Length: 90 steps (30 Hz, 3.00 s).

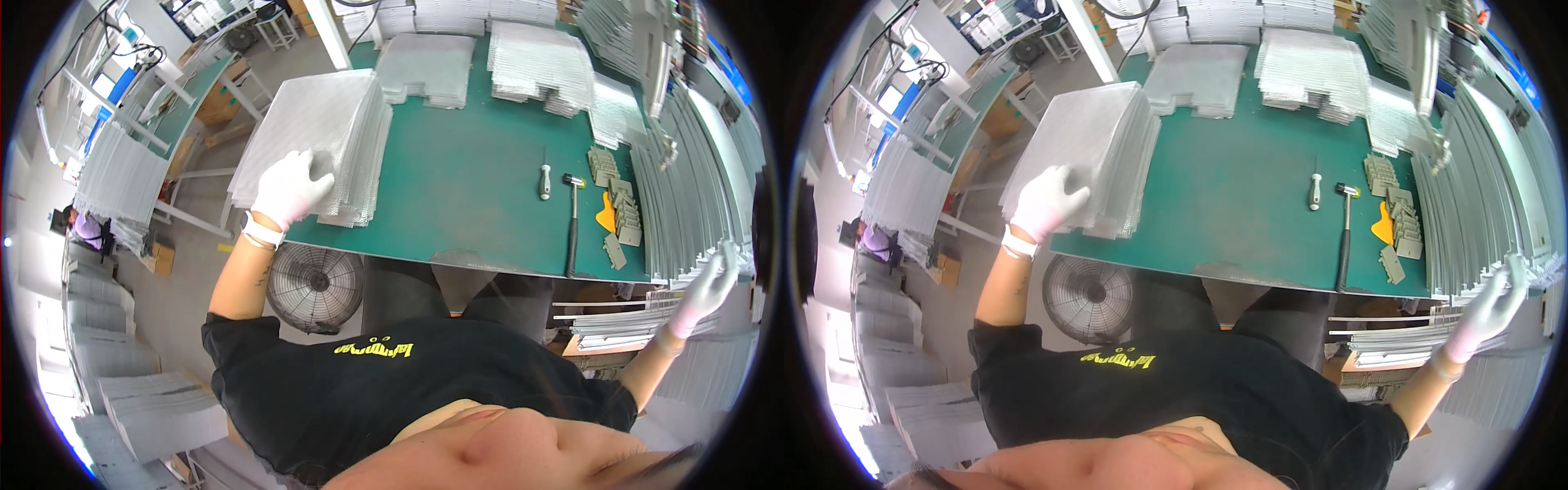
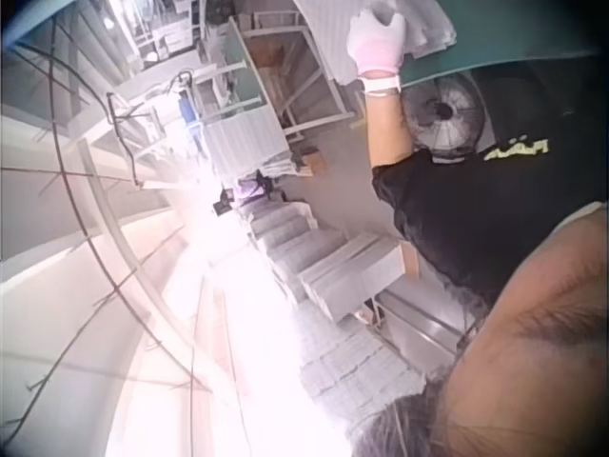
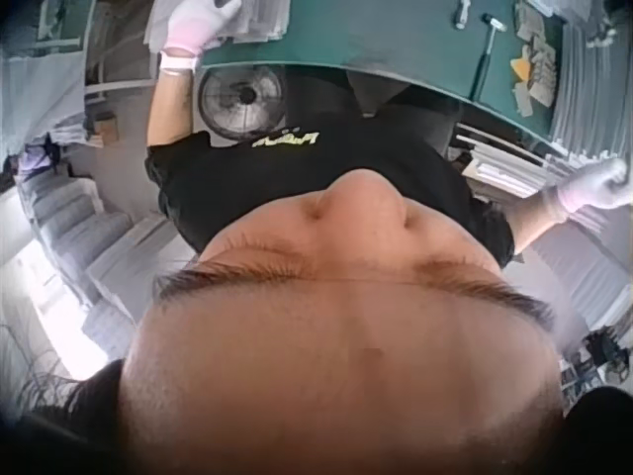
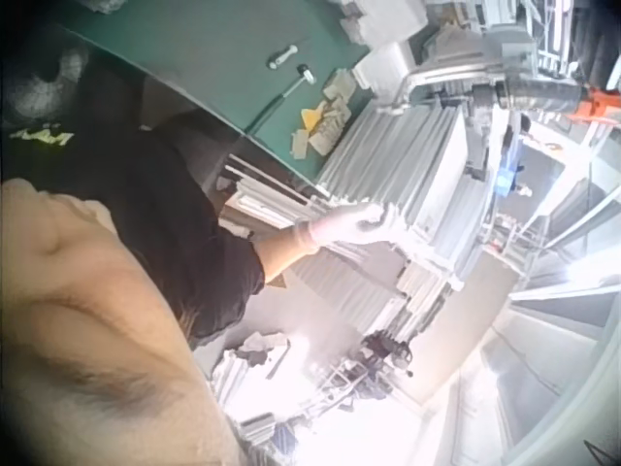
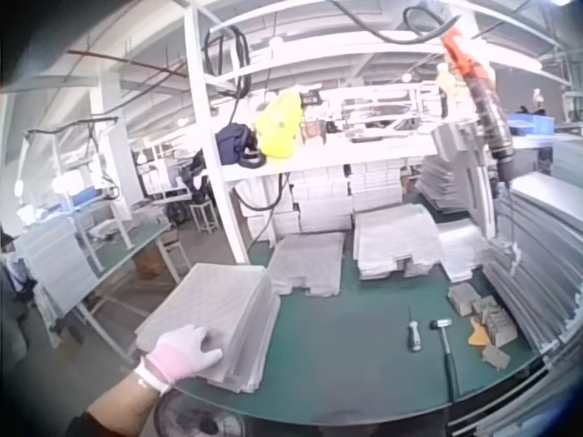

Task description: The person assembles a fan grille by placing a mesh sheet onto a metal frame, securing it with a plastic clip, and fastening the frame with a power drill. They repeat this process for multiple units, stacking the finished grilles on the table.

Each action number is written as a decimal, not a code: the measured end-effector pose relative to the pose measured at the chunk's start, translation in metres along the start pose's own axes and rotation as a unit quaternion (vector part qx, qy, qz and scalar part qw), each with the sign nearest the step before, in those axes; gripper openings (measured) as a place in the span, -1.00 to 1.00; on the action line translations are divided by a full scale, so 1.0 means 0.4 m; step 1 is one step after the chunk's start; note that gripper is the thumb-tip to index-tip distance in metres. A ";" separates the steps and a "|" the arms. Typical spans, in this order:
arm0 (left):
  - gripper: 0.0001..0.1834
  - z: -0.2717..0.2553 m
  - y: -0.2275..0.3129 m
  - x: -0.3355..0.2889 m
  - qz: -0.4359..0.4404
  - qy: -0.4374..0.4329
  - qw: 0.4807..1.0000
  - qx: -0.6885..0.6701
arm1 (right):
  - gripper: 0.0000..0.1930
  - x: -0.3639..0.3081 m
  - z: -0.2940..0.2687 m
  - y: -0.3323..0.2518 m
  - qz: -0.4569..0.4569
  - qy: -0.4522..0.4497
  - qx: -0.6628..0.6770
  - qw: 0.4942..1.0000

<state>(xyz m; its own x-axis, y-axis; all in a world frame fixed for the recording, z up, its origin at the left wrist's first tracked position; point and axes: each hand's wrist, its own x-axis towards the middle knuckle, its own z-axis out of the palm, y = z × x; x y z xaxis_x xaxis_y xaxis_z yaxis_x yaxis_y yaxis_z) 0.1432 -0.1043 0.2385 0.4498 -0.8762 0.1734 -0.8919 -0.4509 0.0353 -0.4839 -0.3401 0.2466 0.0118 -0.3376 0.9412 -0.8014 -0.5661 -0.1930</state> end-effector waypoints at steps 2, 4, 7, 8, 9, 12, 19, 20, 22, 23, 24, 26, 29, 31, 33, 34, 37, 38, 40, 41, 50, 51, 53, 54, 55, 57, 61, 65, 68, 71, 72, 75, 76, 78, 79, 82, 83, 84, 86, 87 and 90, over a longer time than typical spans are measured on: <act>-0.33 -0.008 0.011 -0.005 -0.003 0.004 1.000 0.023 | -0.74 -0.094 0.043 -0.108 -0.021 -0.090 0.060 0.994; -0.20 0.000 0.018 -0.011 -0.030 -0.022 0.994 0.100 | -0.78 -0.162 0.081 -0.182 -0.013 -0.192 0.103 0.976; -0.10 0.006 0.026 -0.020 -0.100 -0.069 0.985 0.121 | -0.82 -0.293 0.145 -0.230 0.138 -0.271 0.251 0.919; -0.07 -0.005 0.034 -0.015 -0.114 -0.097 0.982 0.114 | -0.83 -0.330 0.157 -0.248 0.162 -0.274 0.261 0.911; -0.03 -0.019 0.041 -0.014 -0.128 -0.125 0.978 0.109 | -0.84 -0.371 0.167 -0.267 0.194 -0.291 0.276 0.895; -0.04 -0.058 0.062 -0.013 -0.104 -0.113 0.983 0.100 | -0.86 -0.444 0.187 -0.353 0.203 -0.338 0.334 0.856; -0.60 -0.326 -0.169 0.086 0.211 0.045 0.976 0.028 | -0.85 -0.466 0.193 -0.395 0.135 -0.390 0.369 0.833; -0.59 -0.403 -0.146 0.022 0.015 -0.010 0.978 -0.210 | -0.85 -0.463 0.201 -0.396 0.134 -0.380 0.384 0.830; -0.52 -0.435 -0.044 -0.033 -0.128 0.058 0.925 -0.354 | -0.84 -0.437 0.197 -0.388 0.117 -0.350 0.356 0.859; -0.40 -0.417 0.023 -0.077 -0.071 0.071 0.935 -0.340 | -0.84 -0.421 0.200 -0.389 0.105 -0.338 0.351 0.867; -0.26 -0.403 0.095 -0.120 -0.013 0.085 0.942 -0.324 | -0.83 -0.406 0.202 -0.391 0.096 -0.324 0.346 0.875; -0.23 -0.310 0.207 -0.150 0.108 0.033 0.958 -0.263 | -0.77 -0.382 0.215 -0.392 0.083 -0.256 0.336 0.903; -0.16 -0.126 0.368 -0.196 0.183 -0.094 0.966 -0.155 | -0.69 -0.345 0.275 -0.441 0.096 -0.176 0.370 0.907; -0.13 0.025 0.434 -0.208 0.174 -0.157 0.963 -0.135 | -0.62 -0.307 0.331 -0.504 0.078 -0.251 0.375 0.889; -0.19 0.155 0.486 -0.176 0.158 -0.256 0.943 -0.141 | -0.50 -0.364 0.415 -0.512 0.045 -0.437 0.339 0.832; -0.22 0.196 0.495 -0.156 0.174 -0.325 0.916 -0.157 | -0.45 -0.420 0.467 -0.502 0.007 -0.511 0.305 0.804; -0.30 0.251 0.457 -0.151 0.202 -0.295 0.906 -0.225 | -0.42 -0.424 0.498 -0.539 -0.161 -0.594 0.204 0.762; -0.32 0.260 0.425 -0.144 0.208 -0.273 0.907 -0.245 | -0.41 -0.415 0.518 -0.542 -0.174 -0.602 0.225 0.746; -0.38 0.279 0.370 -0.121 0.178 -0.195 0.923 -0.281 | -0.41 -0.383 0.555 -0.556 -0.204 -0.629 0.240 0.711; -0.35 0.295 0.345 -0.094 0.201 -0.140 0.951 -0.188 | -0.41 -0.349 0.579 -0.567 -0.223 -0.646 0.234 0.692; -0.20 0.421 0.307 -0.059 0.182 -0.103 0.969 -0.128 | -0.37 -0.198 1.216 -0.696 0.078 -0.473 0.162 0.863; -0.20 0.426 0.308 -0.055 0.191 -0.101 0.966 -0.140 | -0.33 -0.176 1.285 -0.694 0.130 -0.498 0.118 0.849; -0.21 0.430 0.297 -0.062 0.184 -0.104 0.965 -0.157 | -0.38 -0.143 1.317 -0.770 0.165 -0.556 0.027 0.814; -0.21 0.430 0.289 -0.062 0.181 -0.104 0.965 -0.157 | -0.41 -0.123 1.310 -0.809 0.164 -0.588 -0.012 0.792; -0.21 0.429 0.285 -0.062 0.181 -0.103 0.965 -0.160 | -0.43 -0.097 1.294 -0.848 0.131 -0.572 -0.052 0.808; -0.21 0.428 0.282 -0.067 0.182 -0.107 0.964 -0.165 | -0.48 -0.072 1.259 -0.901 0.065 -0.534 -0.134 0.832; -0.21 0.435 0.278 -0.067 0.178 -0.088 0.963 -0.179 | -0.65 -0.032 1.291 -0.879 -0.050 -0.412 -0.035 0.909; -0.21 0.448 0.277 -0.072 0.175 -0.066 0.963 -0.194 | -0.57 -0.015 1.380 -0.802 -0.087 -0.485 -0.083 0.866; -0.21 0.456 0.281 -0.077 0.174 -0.057 0.963 -0.199 | -0.53 -0.017 1.340 -0.819 -0.018 -0.588 -0.104 0.802; -0.23 0.456 0.277 -0.083 0.172 -0.045 0.963 -0.202 | -0.51 -0.051 1.286 -0.903 0.001 -0.550 -0.136 0.824; -0.23 0.457 0.277 -0.084 0.172 -0.042 0.963 -0.203 | -0.49 -0.055 1.283 -0.915 -0.027 -0.514 -0.117 0.849; -0.23 0.457 0.283 -0.082 0.184 -0.034 0.961 -0.205 | -0.43 -0.070 1.353 -0.859 -0.115 -0.327 -0.005 0.938; -0.23 0.459 0.283 -0.082 0.180 -0.036 0.962 -0.202 | -0.45 -0.059 1.346 -0.874 -0.065 -0.361 0.084 0.926; -0.23 0.461 0.277 -0.084 0.174 -0.037 0.964 -0.196 | -0.48 0.016 1.305 -0.896 0.021 -0.383 0.276 0.881; -0.22 0.461 0.276 -0.083 0.174 -0.037 0.965 -0.192 | -0.49 0.058 1.269 -0.906 0.056 -0.370 0.378 0.847; -0.21 0.473 0.281 -0.078 0.174 -0.024 0.967 -0.185 | -0.53 0.134 1.183 -0.855 0.056 -0.233 0.548 0.802; -0.21 0.480 0.284 -0.072 0.172 -0.018 0.968 -0.183 | -0.48 0.153 1.151 -0.822 0.043 -0.230 0.571 0.787; -0.21 0.480 0.290 -0.062 0.174 -0.016 0.968 -0.180 | -0.55 0.160 1.162 -0.754 0.039 -0.217 0.575 0.788; -0.20 0.484 0.281 -0.045 0.149 -0.017 0.974 -0.168 | -0.58 0.130 1.037 -0.775 0.036 -0.208 0.546 0.811; -0.21 0.486 0.281 -0.038 0.143 -0.010 0.974 -0.176 | -0.57 0.117 0.958 -0.778 0.064 -0.223 0.514 0.826; -0.22 0.490 0.277 -0.038 0.146 0.066 0.954 -0.253 | -0.56 0.053 0.766 -0.728 0.112 -0.218 0.442 0.863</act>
<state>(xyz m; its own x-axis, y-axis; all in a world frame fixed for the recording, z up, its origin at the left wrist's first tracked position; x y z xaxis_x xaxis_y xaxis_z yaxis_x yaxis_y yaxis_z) 0.0467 -0.1744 0.0469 0.1975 -0.9078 0.3700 -0.9024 -0.0210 0.4303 -0.0674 -0.4127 0.2377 0.2948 -0.6547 0.6961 -0.0449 -0.7371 -0.6742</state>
